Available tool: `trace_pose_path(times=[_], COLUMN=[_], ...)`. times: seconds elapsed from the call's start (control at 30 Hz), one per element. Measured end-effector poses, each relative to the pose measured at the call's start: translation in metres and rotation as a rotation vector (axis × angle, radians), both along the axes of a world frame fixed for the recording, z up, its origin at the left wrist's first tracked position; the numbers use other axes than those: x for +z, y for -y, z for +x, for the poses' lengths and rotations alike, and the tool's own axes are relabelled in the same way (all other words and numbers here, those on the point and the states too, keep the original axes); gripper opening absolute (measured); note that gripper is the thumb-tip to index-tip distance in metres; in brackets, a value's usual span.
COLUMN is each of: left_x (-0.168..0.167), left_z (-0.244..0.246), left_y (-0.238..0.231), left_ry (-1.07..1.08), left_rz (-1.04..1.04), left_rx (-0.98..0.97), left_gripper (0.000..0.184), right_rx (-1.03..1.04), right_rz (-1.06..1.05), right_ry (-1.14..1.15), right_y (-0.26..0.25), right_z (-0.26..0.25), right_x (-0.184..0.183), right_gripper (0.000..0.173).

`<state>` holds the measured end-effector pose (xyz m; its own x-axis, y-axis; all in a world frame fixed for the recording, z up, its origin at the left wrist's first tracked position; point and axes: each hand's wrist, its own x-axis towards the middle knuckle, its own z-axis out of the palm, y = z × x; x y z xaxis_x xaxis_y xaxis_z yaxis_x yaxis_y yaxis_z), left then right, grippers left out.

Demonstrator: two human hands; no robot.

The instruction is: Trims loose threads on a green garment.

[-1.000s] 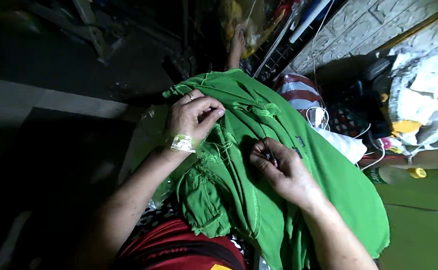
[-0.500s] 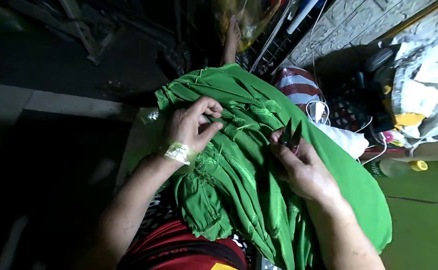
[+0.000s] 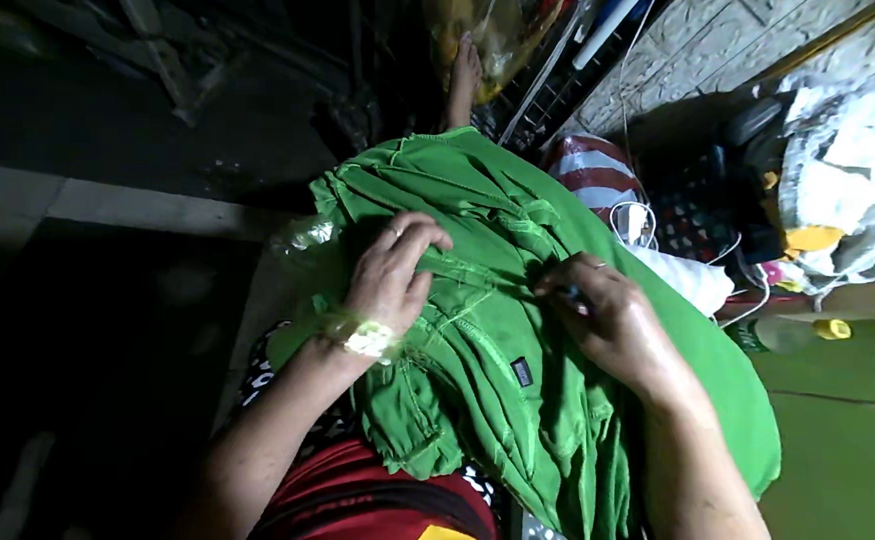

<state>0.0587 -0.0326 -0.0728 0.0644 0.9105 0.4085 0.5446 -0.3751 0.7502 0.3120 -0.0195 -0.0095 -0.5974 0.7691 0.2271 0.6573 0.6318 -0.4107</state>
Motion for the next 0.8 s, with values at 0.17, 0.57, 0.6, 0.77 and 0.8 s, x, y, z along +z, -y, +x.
trace_pose_path(times=[0.17, 0.57, 0.6, 0.77, 0.8], left_x=[-0.008, 0.025, 0.025, 0.013, 0.012], left_z=[-0.043, 0.05, 0.05, 0.026, 0.022], left_y=[0.007, 0.017, 0.017, 0.01, 0.009], left_ry=[-0.044, -0.199, -0.201, 0.052, 0.093], left_rz=[-0.23, -0.077, -0.075, -0.093, -0.13], left_rx=[-0.247, 0.16, 0.155, 0.029, 0.009], left_gripper=[0.038, 0.048, 0.039, 0.012, 0.012], right_rx=[0.029, -0.095, -0.09, -0.076, -0.065], right_rz=[-0.179, -0.149, -0.153, -0.253, -0.236], right_ry=[-0.03, -0.292, -0.276, -0.157, -0.147], right_y=[-0.001, 0.007, 0.008, 0.01, 0.011], right_z=[0.001, -0.022, -0.022, -0.014, -0.014], right_x=[0.002, -0.011, -0.012, -0.002, -0.001], right_gripper=[0.018, 0.019, 0.019, 0.034, 0.033])
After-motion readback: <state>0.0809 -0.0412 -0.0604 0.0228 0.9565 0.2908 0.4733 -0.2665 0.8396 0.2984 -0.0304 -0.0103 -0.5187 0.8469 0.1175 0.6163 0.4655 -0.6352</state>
